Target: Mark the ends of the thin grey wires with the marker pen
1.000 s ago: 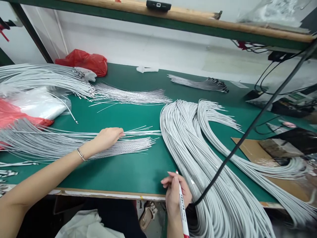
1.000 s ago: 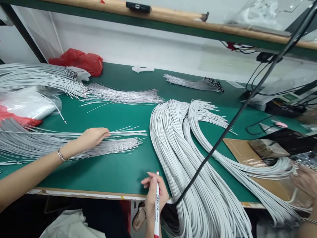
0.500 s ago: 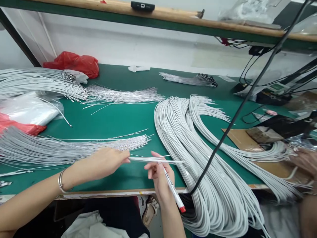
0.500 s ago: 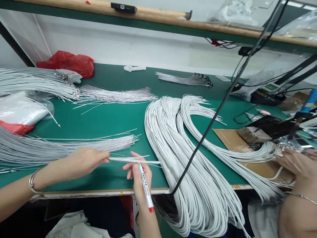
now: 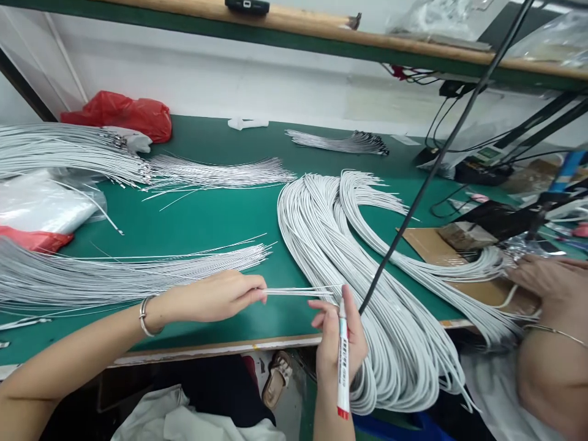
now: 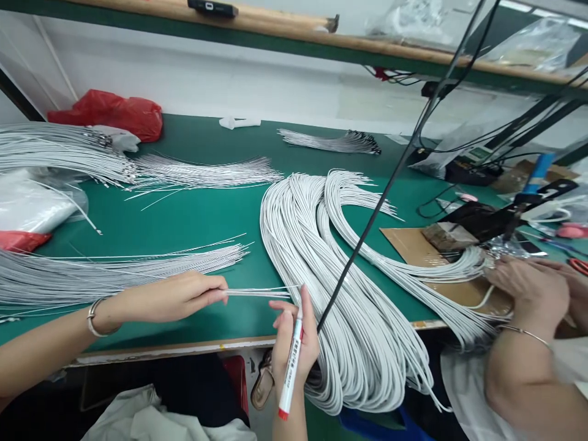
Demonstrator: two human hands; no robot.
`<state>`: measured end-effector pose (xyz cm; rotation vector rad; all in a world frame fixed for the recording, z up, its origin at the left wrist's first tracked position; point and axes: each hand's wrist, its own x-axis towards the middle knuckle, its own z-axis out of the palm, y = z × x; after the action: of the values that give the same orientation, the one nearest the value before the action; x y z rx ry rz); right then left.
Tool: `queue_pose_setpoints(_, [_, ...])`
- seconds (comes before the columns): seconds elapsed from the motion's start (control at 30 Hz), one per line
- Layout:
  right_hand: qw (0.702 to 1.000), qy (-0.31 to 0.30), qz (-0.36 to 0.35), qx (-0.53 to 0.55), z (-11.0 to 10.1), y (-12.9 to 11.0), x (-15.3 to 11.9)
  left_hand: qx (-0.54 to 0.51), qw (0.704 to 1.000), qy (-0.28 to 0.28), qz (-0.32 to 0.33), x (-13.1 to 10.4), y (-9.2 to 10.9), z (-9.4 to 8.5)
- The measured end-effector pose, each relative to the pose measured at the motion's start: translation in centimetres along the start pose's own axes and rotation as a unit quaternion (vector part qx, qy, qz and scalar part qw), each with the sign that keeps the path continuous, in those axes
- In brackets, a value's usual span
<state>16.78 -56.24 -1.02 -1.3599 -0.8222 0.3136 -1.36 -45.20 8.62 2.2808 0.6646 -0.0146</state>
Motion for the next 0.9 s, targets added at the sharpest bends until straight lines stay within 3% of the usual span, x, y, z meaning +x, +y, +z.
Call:
queue_pose_setpoints(0.17, [0.993, -0.025, -0.095, -0.07, -0.3, 0.3, 0.0, 0.009, 1.0, -0.016, -0.002, -0.2, 0.1, -0.1])
queue_pose_setpoints(0.53, [0.976, -0.079, -0.148, -0.136, 0.5, -0.2, -1.6, -0.007, 1.0, -0.001, 0.004, 0.6, 0.7, 0.2])
queue_pose_setpoints(0.7, [0.98, -0.023, -0.131, -0.149, 0.0, -0.5, -1.3, -0.03, 0.999, -0.001, 0.014, 0.7, 0.7, 0.3])
queue_pose_setpoints(0.9, [0.974, -0.1, -0.147, -0.136, 1.0, -1.0, -2.0, -0.032, 0.999, 0.001, 0.021, 0.9, 0.9, 0.4])
